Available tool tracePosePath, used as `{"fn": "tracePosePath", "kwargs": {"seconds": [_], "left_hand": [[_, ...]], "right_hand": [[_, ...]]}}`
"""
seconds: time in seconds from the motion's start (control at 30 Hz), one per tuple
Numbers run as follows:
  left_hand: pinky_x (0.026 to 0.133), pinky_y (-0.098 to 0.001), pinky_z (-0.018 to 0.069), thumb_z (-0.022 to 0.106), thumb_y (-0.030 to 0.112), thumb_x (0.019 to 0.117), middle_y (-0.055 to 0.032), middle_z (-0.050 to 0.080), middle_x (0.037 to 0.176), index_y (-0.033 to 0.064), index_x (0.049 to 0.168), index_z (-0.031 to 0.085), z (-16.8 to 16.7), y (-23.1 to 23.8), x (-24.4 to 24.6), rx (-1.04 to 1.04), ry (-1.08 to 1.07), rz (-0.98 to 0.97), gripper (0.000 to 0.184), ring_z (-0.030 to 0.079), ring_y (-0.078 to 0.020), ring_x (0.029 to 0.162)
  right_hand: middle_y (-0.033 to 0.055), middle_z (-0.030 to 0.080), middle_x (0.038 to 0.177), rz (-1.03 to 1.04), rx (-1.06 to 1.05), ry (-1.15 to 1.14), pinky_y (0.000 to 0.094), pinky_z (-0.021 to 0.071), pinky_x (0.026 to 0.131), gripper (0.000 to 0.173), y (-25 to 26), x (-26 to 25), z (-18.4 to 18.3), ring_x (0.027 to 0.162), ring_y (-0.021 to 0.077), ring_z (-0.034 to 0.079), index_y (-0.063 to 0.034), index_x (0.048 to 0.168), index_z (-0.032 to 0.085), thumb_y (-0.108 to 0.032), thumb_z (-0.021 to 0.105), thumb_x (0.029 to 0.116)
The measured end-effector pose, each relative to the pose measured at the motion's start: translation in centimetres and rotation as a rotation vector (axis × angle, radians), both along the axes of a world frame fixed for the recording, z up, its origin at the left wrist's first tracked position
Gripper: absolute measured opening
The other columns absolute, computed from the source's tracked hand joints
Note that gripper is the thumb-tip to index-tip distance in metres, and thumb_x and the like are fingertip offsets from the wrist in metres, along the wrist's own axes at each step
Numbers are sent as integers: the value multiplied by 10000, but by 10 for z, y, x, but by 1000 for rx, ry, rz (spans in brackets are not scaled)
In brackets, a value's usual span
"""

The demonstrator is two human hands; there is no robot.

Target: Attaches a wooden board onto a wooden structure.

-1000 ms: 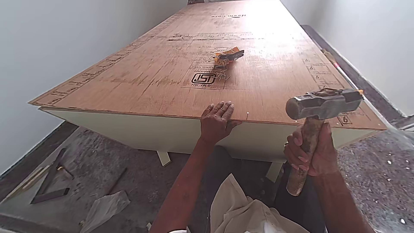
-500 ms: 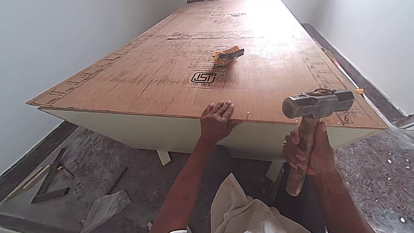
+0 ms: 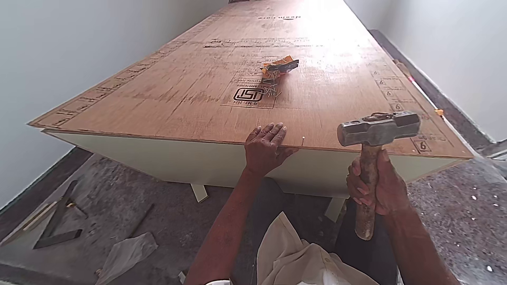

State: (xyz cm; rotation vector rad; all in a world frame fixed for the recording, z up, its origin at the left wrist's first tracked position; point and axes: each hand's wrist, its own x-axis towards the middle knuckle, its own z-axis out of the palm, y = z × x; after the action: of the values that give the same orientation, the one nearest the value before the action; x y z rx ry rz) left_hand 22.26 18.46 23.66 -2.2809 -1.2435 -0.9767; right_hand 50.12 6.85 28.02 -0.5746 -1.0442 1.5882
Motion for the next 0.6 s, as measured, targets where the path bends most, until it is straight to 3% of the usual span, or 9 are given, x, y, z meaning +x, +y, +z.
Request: {"fn": "tracePosePath", "kwargs": {"seconds": [0.1, 0.2, 0.33, 0.4, 0.47, 0.53, 0.6], "left_hand": [[1037, -559, 492, 504, 817, 859, -47, 720, 1306, 155, 1202, 779, 0, 0, 6, 8, -48, 43, 796, 671, -283, 1234], [1042, -554, 484, 512, 813, 852, -43, 719, 1309, 160, 1202, 779, -2, -2, 8, -9, -51, 63, 787, 666, -276, 1241], [1044, -550, 481, 489, 802, 875, -39, 725, 1298, 163, 1193, 784, -3, 0, 8, 20, -49, 62, 772, 670, -269, 1234], [1040, -549, 483, 475, 804, 879, -40, 728, 1292, 169, 1190, 785, -4, 1, 8, 34, -43, 62, 772, 673, -267, 1230], [1037, -555, 483, 476, 795, 884, -51, 729, 1288, 160, 1190, 784, -5, 2, 8, 45, -40, 57, 769, 674, -277, 1227], [1035, -556, 484, 462, 797, 891, -55, 730, 1283, 159, 1193, 782, -5, 1, 8, 51, -35, 57, 774, 675, -282, 1223], [1029, -553, 489, 446, 798, 896, -51, 733, 1279, 162, 1189, 784, -4, 2, 8, 59, -31, 61, 777, 678, -279, 1220]], "right_hand": [[-46, 531, 551, -33, -15, -40, 225, 505, 389, 603, -1, 3, -1, 413, 63, 553, -122, 860, 643, -719, 572, 895], [-59, 538, 554, -143, -20, -162, 216, 495, 378, 582, -5, 5, -5, 407, 53, 540, -140, 882, 641, -719, 591, 885], [-131, 548, 614, -367, 244, -592, 174, 492, 437, 559, -14, 6, -33, 482, -10, 541, -172, 976, 613, -704, 441, 984], [-35, 556, 635, -526, 521, -893, 201, 504, 510, 587, -19, 7, -58, 542, 21, 566, -75, 961, 621, -598, 377, 1065], [90, 641, 705, -649, 747, -1203, 251, 530, 603, 580, -24, 4, -68, 633, 112, 638, -1, 980, 635, -511, 371, 1063], [120, 647, 704, -689, 858, -1347, 321, 524, 538, 651, -25, -1, -80, 596, 189, 648, 3, 967, 638, -576, 356, 1055], [107, 643, 687, -715, 958, -1404, 324, 508, 496, 667, -17, -6, -92, 562, 205, 641, -33, 944, 633, -622, 335, 1043]]}}
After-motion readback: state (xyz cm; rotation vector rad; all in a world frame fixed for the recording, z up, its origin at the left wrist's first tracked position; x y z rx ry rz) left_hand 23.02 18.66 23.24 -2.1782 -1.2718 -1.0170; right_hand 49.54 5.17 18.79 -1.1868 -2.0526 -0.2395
